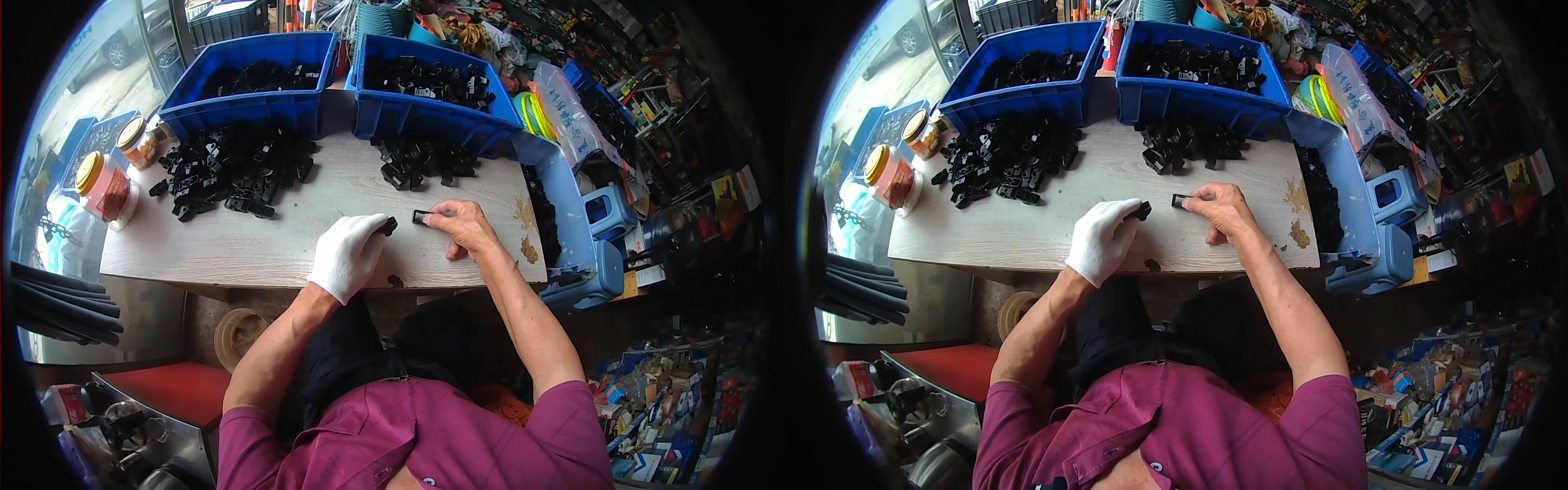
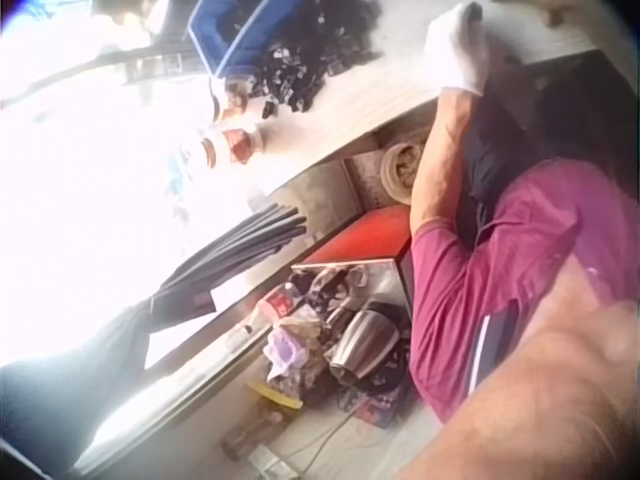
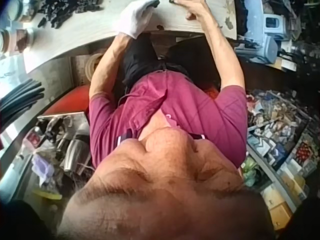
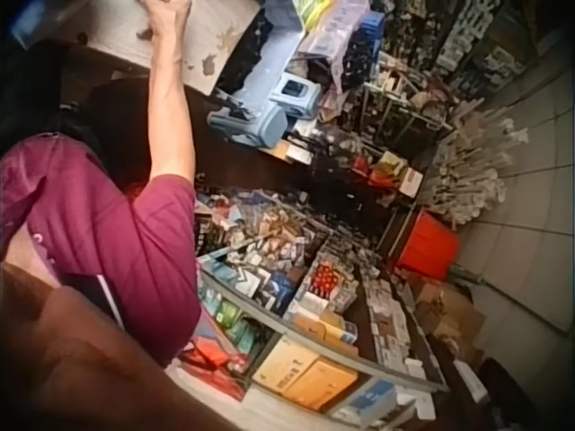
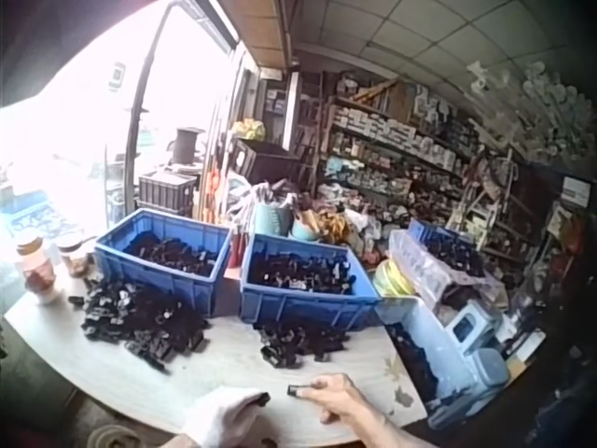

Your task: Sorting and inspecting small black plastic hardware components on a workbench from storage bins.

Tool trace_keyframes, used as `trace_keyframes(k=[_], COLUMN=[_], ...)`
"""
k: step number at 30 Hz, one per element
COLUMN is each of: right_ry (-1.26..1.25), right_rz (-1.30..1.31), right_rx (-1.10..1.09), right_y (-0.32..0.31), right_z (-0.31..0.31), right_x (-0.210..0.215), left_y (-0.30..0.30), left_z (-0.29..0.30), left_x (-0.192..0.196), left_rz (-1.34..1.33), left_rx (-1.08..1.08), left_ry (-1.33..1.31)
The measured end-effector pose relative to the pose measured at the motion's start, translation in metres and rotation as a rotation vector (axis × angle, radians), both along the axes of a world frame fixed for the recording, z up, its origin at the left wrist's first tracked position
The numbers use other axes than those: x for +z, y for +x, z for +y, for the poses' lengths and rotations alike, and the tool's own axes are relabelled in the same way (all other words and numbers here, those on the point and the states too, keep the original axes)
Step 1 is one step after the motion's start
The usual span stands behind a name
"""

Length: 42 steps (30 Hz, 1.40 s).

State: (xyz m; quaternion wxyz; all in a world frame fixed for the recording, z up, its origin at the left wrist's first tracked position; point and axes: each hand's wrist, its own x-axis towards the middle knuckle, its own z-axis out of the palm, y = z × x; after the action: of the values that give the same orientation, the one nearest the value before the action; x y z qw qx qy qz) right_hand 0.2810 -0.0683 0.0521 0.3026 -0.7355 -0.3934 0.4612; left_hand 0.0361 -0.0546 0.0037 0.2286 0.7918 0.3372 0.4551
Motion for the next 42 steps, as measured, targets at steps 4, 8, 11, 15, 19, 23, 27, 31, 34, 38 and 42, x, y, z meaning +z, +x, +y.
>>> trace_keyframes(k=[4, 8, 11, 15, 19, 23, 27, 31, 34, 38, 42], right_ry=[0.090, 0.093, 0.099, 0.143, 0.152, 0.173, 0.181, 0.169, 0.191, 0.184, 0.196], right_rz=[0.066, 0.023, 0.004, 0.028, -0.005, 0.021, 0.027, 0.017, -0.011, -0.030, 0.115], right_rx=[0.000, 0.060, 0.086, 0.090, 0.105, 0.110, 0.120, 0.121, 0.149, 0.106, -0.048], right_y=[0.000, -0.003, 0.000, 0.000, -0.003, -0.003, 0.000, 0.000, -0.002, -0.001, 0.012], right_z=[-0.004, -0.004, -0.001, -0.002, -0.005, -0.004, -0.005, -0.006, -0.006, -0.010, -0.026], right_x=[-0.004, -0.006, -0.015, -0.015, -0.013, -0.016, -0.018, -0.014, -0.015, -0.017, -0.013], left_y=[0.004, 0.019, 0.041, 0.057, 0.058, 0.055, 0.050, 0.051, 0.049, 0.020, -0.062], left_z=[0.006, 0.020, 0.033, 0.048, 0.057, 0.060, 0.046, 0.041, 0.040, 0.015, 0.008], left_x=[0.001, 0.003, -0.001, -0.001, -0.004, -0.006, -0.008, -0.008, -0.006, 0.018, 0.018], left_rz=[0.002, 0.082, 0.217, 0.285, 0.348, 0.379, 0.354, 0.332, 0.366, 0.247, 0.375], left_rx=[0.000, -0.016, -0.078, -0.167, -0.288, -0.326, -0.247, -0.219, -0.205, 0.106, 0.588], left_ry=[0.044, 0.077, 0.157, 0.246, 0.221, 0.272, 0.319, 0.326, 0.309, 0.341, 0.239])
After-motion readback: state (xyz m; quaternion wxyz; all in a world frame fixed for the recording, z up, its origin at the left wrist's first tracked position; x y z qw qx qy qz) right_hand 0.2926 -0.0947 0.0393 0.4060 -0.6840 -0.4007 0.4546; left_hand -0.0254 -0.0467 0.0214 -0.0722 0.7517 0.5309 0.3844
